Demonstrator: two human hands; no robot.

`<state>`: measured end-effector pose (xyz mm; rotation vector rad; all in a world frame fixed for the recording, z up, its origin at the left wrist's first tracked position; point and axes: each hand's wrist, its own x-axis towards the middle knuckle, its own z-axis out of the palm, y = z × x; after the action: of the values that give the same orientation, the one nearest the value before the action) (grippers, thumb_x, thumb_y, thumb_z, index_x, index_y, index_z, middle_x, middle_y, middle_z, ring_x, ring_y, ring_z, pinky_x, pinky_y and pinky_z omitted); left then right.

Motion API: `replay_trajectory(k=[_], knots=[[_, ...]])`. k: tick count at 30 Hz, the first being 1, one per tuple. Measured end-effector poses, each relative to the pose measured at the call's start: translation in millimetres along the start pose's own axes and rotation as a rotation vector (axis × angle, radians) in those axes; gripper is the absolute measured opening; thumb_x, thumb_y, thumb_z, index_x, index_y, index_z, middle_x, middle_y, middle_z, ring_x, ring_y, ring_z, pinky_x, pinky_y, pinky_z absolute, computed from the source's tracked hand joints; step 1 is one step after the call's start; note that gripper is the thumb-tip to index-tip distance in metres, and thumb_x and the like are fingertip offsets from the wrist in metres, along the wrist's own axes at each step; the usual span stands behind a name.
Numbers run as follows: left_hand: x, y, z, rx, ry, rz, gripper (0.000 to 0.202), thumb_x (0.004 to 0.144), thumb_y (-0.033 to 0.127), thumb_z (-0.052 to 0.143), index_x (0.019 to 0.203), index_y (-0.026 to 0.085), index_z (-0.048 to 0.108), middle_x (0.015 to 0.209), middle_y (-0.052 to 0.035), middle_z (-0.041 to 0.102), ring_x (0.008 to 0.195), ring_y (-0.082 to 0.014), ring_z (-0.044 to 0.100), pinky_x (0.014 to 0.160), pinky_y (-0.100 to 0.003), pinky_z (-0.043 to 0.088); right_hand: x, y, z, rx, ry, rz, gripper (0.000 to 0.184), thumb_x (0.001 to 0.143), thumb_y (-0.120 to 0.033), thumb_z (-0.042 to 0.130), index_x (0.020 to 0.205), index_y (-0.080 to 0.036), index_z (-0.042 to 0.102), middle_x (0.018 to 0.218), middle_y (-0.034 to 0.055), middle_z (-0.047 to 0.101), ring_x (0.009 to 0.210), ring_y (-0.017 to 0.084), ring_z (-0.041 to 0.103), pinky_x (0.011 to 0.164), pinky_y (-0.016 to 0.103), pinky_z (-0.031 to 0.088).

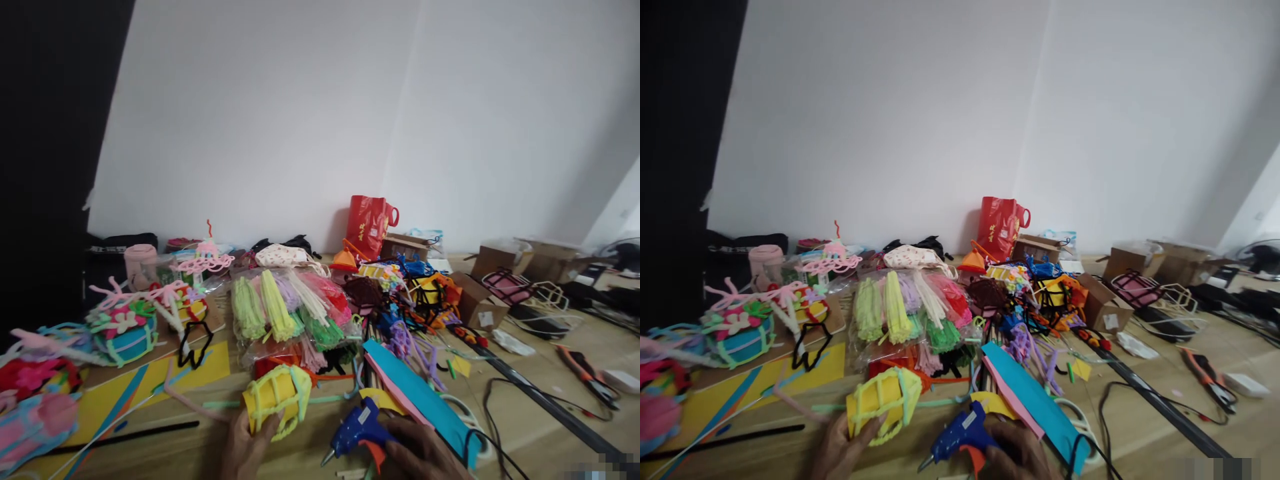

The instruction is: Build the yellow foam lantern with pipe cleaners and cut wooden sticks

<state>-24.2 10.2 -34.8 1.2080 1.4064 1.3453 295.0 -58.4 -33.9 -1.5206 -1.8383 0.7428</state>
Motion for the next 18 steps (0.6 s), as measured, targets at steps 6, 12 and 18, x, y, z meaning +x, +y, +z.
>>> replay_trajectory(k=[6, 12, 18], knots=[[0, 3, -1.7, 0.049, -0.012, -0.026, 0.043, 0.054, 0.046, 0.075, 0.084, 0.016, 0.073, 0.083, -0.0071, 0.077, 0.082, -0.0291, 0.071, 0.067, -0.030, 0.058, 8, -21, -7, 0.287, 0.038, 0.199, 0.052, 0.082, -0.061, 0.052, 0.113, -0.022, 0.068, 0.082, 0.0041, 0.072, 0.076, 0.023, 0.067, 0.061, 0.026, 0.054], [1, 6, -0.5, 0.034, -0.020, -0.020, 0.036, 0.053, 0.046, 0.076, 0.075, 0.018, 0.072, 0.076, -0.0058, 0.077, 0.076, -0.0280, 0.071, 0.063, -0.028, 0.058, 12, -9, -18, 0.362, 0.195, 0.303, 0.055, 0.079, -0.061, 0.056, 0.114, -0.020, 0.067, 0.103, 0.0039, 0.072, 0.093, 0.026, 0.066, 0.075, 0.027, 0.053], [-2, 0, 4.2, 0.054, 0.019, 0.019, 0.031, 0.055, 0.048, 0.073, 0.066, 0.020, 0.069, 0.078, -0.0070, 0.077, 0.087, -0.0299, 0.070, 0.063, -0.027, 0.058, 17, 18, -11, 0.118, 0.283, 0.246, 0.049, 0.077, -0.057, 0.059, 0.106, -0.018, 0.071, 0.107, 0.0065, 0.073, 0.103, 0.031, 0.064, 0.088, 0.034, 0.051]])
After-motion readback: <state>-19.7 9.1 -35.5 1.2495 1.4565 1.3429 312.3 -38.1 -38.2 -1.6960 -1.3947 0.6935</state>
